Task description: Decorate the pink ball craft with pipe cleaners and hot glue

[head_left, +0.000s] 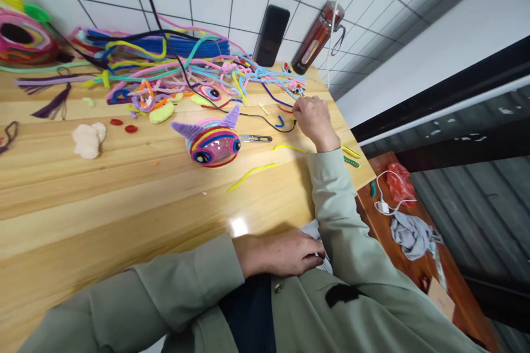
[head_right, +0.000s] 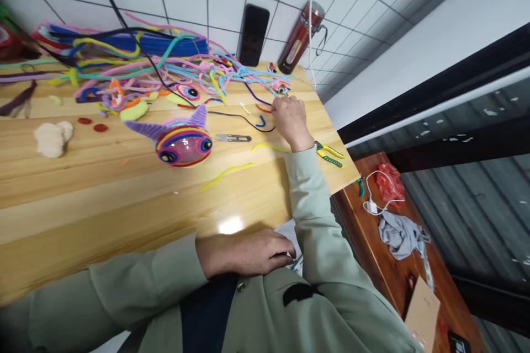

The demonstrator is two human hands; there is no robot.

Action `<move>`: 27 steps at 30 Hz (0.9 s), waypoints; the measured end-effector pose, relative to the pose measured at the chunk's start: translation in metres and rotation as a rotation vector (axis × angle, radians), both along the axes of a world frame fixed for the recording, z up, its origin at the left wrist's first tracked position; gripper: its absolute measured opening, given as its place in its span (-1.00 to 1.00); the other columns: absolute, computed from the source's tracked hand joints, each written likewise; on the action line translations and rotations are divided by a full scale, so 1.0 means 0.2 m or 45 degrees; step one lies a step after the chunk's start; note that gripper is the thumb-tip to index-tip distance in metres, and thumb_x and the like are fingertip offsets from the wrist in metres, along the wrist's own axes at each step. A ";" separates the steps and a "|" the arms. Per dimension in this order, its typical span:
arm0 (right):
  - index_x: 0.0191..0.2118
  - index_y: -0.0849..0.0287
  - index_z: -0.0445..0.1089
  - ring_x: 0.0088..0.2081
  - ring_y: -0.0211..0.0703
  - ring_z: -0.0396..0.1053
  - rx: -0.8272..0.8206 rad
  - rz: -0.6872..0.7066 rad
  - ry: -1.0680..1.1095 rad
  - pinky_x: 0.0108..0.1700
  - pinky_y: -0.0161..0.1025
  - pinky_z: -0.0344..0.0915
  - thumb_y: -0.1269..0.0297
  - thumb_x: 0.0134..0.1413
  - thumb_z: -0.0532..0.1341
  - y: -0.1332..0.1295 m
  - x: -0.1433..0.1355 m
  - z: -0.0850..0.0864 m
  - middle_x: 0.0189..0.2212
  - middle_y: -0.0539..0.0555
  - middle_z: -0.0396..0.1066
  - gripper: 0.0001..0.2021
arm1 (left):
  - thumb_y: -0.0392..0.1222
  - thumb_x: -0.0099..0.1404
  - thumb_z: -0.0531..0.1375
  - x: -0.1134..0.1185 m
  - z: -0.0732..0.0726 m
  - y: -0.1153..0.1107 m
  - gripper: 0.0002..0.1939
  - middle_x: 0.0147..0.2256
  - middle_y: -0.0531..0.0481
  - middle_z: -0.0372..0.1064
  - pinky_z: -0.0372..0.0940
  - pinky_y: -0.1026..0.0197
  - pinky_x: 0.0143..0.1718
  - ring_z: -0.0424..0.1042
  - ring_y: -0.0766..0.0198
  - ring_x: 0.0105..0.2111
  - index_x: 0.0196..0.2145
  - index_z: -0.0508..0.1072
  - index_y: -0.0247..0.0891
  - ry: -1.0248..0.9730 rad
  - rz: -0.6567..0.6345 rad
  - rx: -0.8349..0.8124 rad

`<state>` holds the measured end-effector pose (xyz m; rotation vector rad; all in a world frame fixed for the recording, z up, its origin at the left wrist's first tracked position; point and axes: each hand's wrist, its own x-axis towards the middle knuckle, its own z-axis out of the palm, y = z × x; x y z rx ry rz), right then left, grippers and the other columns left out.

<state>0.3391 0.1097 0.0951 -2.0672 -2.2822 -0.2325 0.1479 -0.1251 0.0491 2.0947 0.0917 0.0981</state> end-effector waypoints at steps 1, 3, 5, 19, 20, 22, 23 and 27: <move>-0.03 0.19 0.69 0.14 0.31 0.54 0.035 -0.056 0.033 0.21 0.15 0.35 0.50 0.41 0.18 -0.02 0.04 0.03 -0.02 0.35 0.72 -0.70 | -0.11 0.77 0.16 0.00 0.00 0.00 -0.73 0.05 -0.11 0.79 0.40 0.20 -0.09 0.78 0.13 -0.02 0.02 0.66 -0.20 0.002 0.002 0.002; 0.01 0.17 0.70 0.11 0.28 0.55 0.127 -0.141 0.171 0.23 0.16 0.35 0.50 0.39 0.17 -0.05 0.13 0.10 0.00 0.33 0.72 -0.67 | -0.10 0.77 0.17 0.00 0.01 0.00 -0.73 0.06 -0.12 0.79 0.43 0.21 -0.06 0.79 0.12 0.00 0.04 0.67 -0.22 -0.002 0.003 0.000; 0.01 0.11 0.70 0.07 0.20 0.54 0.244 -0.142 0.442 0.21 0.12 0.37 0.45 0.39 0.19 -0.10 0.18 0.14 0.00 0.27 0.70 -0.68 | -0.11 0.76 0.18 0.00 0.00 0.00 -0.73 0.08 -0.13 0.79 0.46 0.23 0.00 0.79 0.12 0.04 0.07 0.68 -0.22 -0.015 0.003 -0.021; -0.28 0.09 0.47 -0.45 -0.31 0.30 -0.545 0.184 2.219 -0.37 -0.34 0.27 0.04 0.03 0.54 -0.30 -0.27 -0.10 -0.42 -0.07 0.49 -0.67 | -0.14 0.72 0.22 0.00 -0.02 0.00 -0.76 0.02 -0.11 0.81 0.50 0.24 0.02 0.79 0.14 0.00 0.02 0.71 -0.22 -0.116 0.063 -0.120; -0.29 0.11 0.49 -0.47 -0.33 0.28 -0.646 0.189 2.236 -0.38 -0.34 0.25 0.04 0.00 0.56 -0.30 -0.30 -0.12 -0.42 -0.06 0.50 -0.67 | -0.14 0.73 0.21 -0.01 -0.02 0.00 -0.75 0.01 -0.10 0.81 0.49 0.25 0.01 0.79 0.15 -0.02 0.02 0.71 -0.21 -0.128 0.069 -0.107; -0.31 0.13 0.52 -0.49 -0.36 0.22 -0.799 0.206 2.239 -0.41 -0.35 0.19 0.04 -0.04 0.57 -0.32 -0.36 -0.16 -0.45 -0.09 0.47 -0.66 | -0.13 0.73 0.21 -0.01 -0.04 -0.01 -0.76 0.00 -0.06 0.81 0.46 0.26 -0.01 0.78 0.18 -0.04 0.02 0.70 -0.19 -0.138 0.074 -0.075; -0.32 0.13 0.52 -0.50 -0.37 0.20 -0.849 0.213 2.233 -0.42 -0.36 0.16 0.04 -0.04 0.58 -0.32 -0.38 -0.18 -0.46 -0.10 0.44 -0.66 | -0.12 0.73 0.21 0.00 -0.05 -0.01 -0.76 0.00 -0.05 0.81 0.45 0.26 -0.02 0.78 0.19 -0.04 0.02 0.70 -0.19 -0.136 0.074 -0.059; -0.33 0.13 0.50 -0.52 -0.37 0.19 -0.971 0.233 2.206 -0.44 -0.38 0.09 0.04 -0.02 0.58 -0.32 -0.41 -0.23 -0.51 -0.14 0.38 -0.65 | -0.09 0.73 0.21 0.00 -0.08 -0.02 -0.76 0.00 -0.05 0.80 0.44 0.26 -0.01 0.77 0.19 -0.03 0.04 0.69 -0.18 -0.104 0.056 -0.020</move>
